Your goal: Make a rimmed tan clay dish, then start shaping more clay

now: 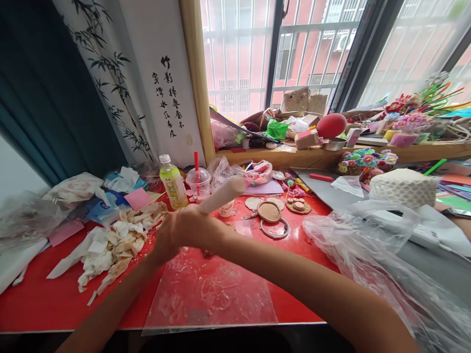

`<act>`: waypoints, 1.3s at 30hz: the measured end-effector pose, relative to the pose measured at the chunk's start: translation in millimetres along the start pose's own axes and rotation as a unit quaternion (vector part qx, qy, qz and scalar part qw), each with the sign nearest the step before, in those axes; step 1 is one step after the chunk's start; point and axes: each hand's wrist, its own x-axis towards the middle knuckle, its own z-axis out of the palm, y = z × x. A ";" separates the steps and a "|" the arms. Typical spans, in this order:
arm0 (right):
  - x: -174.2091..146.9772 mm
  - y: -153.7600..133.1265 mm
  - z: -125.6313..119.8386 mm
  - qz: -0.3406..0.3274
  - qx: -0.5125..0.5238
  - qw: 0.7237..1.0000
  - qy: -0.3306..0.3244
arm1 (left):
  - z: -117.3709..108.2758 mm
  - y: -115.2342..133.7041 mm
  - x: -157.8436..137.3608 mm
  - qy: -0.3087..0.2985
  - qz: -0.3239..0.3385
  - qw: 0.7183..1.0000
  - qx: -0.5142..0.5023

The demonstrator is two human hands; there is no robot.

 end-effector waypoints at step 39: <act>12.7 14.1 52.2 0.375 0.688 0.513 0.351 | -7.3 -13.1 9.4 -0.098 0.013 0.979 0.176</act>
